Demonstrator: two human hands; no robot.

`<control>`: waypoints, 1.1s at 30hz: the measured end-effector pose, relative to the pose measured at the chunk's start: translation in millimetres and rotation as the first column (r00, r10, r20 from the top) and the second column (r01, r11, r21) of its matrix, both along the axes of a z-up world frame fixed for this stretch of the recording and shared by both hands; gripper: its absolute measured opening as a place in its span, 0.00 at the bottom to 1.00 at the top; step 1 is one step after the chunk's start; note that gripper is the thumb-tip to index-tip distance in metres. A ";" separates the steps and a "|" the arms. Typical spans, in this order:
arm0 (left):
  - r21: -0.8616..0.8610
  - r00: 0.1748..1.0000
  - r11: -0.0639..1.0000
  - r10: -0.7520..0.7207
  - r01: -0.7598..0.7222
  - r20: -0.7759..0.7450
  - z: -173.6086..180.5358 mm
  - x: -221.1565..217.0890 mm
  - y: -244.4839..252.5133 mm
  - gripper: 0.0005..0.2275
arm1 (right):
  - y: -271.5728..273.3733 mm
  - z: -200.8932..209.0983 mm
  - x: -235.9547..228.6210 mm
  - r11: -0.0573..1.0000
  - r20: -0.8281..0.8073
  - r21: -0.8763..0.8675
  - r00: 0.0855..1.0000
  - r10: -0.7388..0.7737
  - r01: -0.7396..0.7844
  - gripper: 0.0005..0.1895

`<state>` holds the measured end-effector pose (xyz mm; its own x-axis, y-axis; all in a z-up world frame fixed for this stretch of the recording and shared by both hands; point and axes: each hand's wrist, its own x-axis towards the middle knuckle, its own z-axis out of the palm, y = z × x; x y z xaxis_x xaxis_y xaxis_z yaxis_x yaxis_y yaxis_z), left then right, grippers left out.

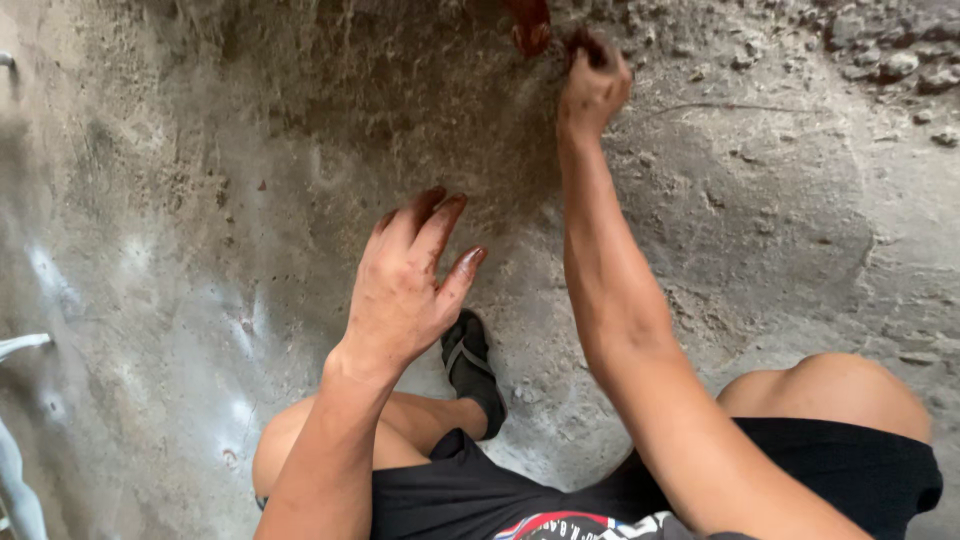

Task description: The person rubs the surface of a round wooden table with a small dark cloth, moving around the table to cover different areas. The person occasionally pauses to reposition or adjust the cloth before continuing to rub the tabletop.

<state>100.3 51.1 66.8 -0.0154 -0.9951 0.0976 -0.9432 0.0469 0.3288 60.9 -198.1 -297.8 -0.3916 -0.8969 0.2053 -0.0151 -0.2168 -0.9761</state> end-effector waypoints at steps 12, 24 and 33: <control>-0.050 0.998 0.996 -0.069 0.069 0.008 8.8 4.5 2.3 0.20 | 10.3 18.5 -10.4 0.909 0.462 0.338 0.885 0.064 -0.242 0.08; -0.129 0.995 0.988 0.092 -0.087 0.035 12.8 34.4 -1.6 0.19 | -4.6 146.0 2.2 0.910 0.756 0.113 0.629 0.183 -0.400 0.06; -0.232 0.995 0.968 0.093 -0.100 -0.039 24.9 45.2 15.0 0.19 | 76.0 260.4 -110.1 0.967 0.678 -0.118 0.694 0.244 -0.224 0.14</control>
